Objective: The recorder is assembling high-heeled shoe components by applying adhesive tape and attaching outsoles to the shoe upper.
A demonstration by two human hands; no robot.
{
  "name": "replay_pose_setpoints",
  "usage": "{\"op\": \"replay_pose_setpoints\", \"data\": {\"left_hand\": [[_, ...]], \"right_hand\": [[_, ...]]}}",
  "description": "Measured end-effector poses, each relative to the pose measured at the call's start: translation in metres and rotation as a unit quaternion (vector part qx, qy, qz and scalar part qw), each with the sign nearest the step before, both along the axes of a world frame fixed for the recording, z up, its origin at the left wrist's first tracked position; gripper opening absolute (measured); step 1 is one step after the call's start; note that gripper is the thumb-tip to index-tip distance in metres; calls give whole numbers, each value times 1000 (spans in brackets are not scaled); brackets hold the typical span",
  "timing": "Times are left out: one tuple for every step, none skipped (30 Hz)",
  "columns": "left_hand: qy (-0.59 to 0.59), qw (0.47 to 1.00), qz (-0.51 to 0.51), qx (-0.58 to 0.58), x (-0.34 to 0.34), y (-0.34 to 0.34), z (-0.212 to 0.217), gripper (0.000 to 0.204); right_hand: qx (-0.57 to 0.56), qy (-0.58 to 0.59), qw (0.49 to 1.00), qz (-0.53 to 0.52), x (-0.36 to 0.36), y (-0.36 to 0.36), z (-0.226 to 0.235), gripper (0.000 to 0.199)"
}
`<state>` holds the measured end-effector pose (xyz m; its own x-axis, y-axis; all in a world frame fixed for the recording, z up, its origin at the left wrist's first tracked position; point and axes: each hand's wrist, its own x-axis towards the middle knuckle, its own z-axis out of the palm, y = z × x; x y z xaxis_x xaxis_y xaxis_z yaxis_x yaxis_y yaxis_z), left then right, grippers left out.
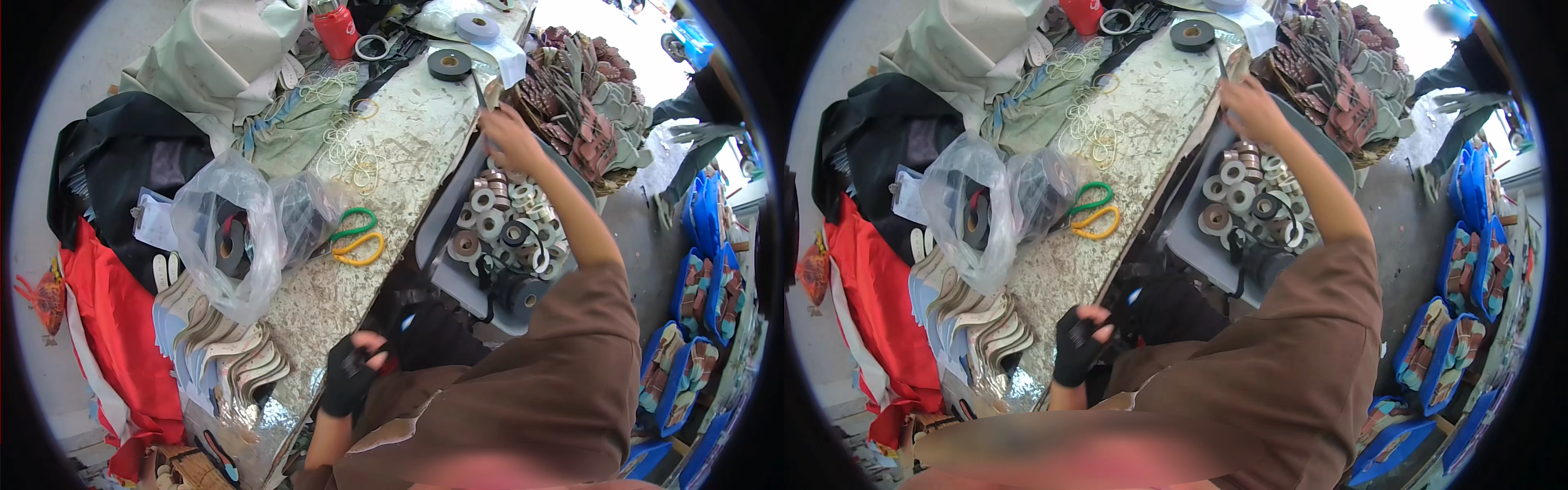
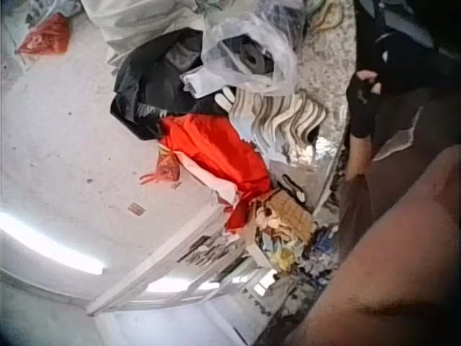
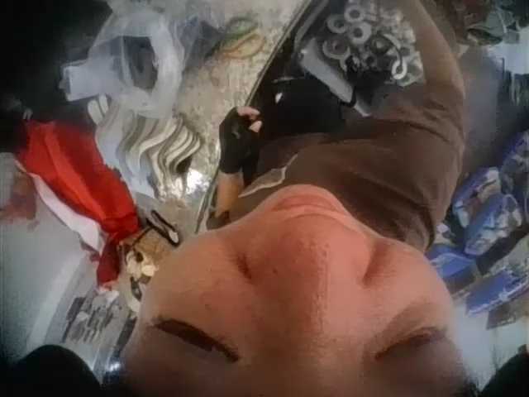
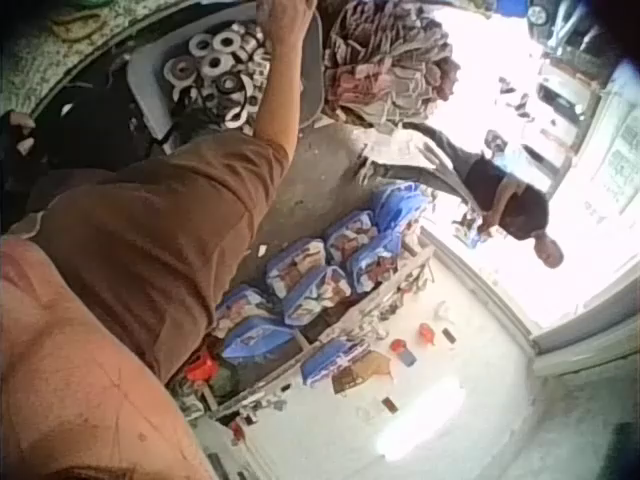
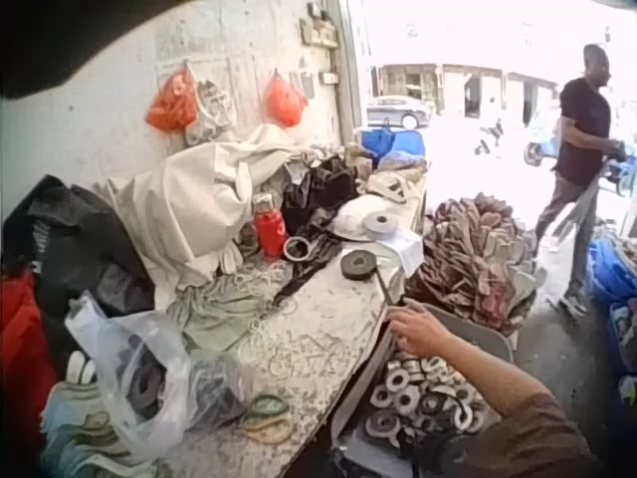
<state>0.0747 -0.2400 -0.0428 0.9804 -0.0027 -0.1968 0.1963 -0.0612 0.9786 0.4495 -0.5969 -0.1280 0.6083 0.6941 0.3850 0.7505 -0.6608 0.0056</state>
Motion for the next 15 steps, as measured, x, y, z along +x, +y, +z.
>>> {"op": "replay_pose_setpoints", "data": {"left_hand": [[29, 999, 42, 16, -25, 16, 10, 17], [16, 993, 100, 57, -61, 43, -3, 21], [7, 987, 151, 48, -86, 61, 1, 25], [19, 976, 209, 58, -121, 88, -4, 25], [-41, 965, 226, 127, -136, 95, 16, 24], [-34, 951, 243, 188, -169, 124, 12, 23], [-46, 954, 257, 148, -184, 131, 25, 22], [-94, 956, 259, 99, -193, 134, 35, 22], [-108, 956, 257, 95, -204, 141, 38, 23], [-123, 956, 251, 91, -211, 144, 42, 24], [-90, 959, 252, 93, -207, 132, 56, 23], [-94, 962, 241, 87, -203, 125, 55, 23], [-99, 965, 196, 141, -201, 120, 51, 23], [-105, 963, 150, 197, -196, 115, 51, 22], [-101, 949, 78, 290, -190, 108, 54, 20]], "right_hand": [[-12, 13, 1000, -2, -48, -16, 0, 45], [-3, 19, 1000, 1, -102, -17, 2, 43], [2, 114, 993, -38, -160, -26, -16, 40], [39, 237, 971, -16, -215, -12, -3, 37], [26, 190, 980, 61, -265, -10, -3, 33], [0, 286, 955, 80, -307, -6, 0, 31], [5, 437, 896, 83, -341, -2, 6, 34], [13, 577, 813, 81, -365, 2, 12, 39], [40, 521, 847, 99, -373, 15, 10, 41], [68, 461, 877, 115, -374, 33, 7, 44], [121, 420, 890, 133, -367, 63, 21, 40], [179, 338, 909, 163, -361, 95, 32, 38], [273, 310, 881, 231, -358, 133, 40, 36], [307, 320, 848, 288, -360, 169, 53, 39], [289, 341, 829, 337, -367, 202, 72, 41]]}}
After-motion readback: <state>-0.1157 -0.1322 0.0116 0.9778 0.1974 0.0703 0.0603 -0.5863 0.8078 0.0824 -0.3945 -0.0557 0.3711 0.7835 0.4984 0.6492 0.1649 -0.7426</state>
